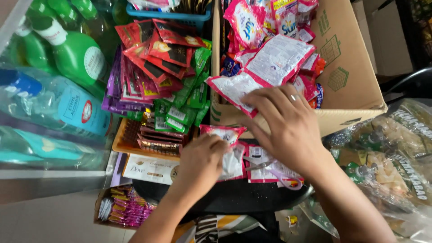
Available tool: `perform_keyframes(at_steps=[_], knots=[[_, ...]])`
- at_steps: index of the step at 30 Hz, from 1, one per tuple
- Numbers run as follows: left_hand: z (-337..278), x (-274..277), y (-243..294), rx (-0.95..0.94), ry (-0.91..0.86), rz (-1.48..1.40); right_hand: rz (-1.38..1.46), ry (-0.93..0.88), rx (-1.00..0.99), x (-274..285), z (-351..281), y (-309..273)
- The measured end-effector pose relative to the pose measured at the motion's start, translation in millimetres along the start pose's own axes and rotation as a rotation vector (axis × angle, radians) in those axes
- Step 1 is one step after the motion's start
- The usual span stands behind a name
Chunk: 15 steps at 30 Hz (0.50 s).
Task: Cutting individual detergent sachets from connected strips using a pair of scissors.
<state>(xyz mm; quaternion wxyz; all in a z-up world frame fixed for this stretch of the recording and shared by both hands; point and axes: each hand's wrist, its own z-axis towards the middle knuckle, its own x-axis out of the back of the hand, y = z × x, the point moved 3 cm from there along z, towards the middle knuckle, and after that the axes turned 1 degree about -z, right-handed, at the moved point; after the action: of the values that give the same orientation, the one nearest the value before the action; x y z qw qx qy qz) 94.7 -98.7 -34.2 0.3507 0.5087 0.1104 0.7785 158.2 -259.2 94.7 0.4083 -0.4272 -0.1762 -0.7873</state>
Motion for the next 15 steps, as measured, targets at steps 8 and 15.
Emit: perform_keyframes(at_steps=[8, 15], knots=[[19.4, 25.3, -13.4, -0.142, 0.123, 0.338, 0.335, 0.143, -0.112, -15.8, -8.2, 24.7], [54.9, 72.0, 0.9, -0.178, 0.451, 0.079, 0.479, 0.213, -0.170, 6.7, 17.0, 38.2]])
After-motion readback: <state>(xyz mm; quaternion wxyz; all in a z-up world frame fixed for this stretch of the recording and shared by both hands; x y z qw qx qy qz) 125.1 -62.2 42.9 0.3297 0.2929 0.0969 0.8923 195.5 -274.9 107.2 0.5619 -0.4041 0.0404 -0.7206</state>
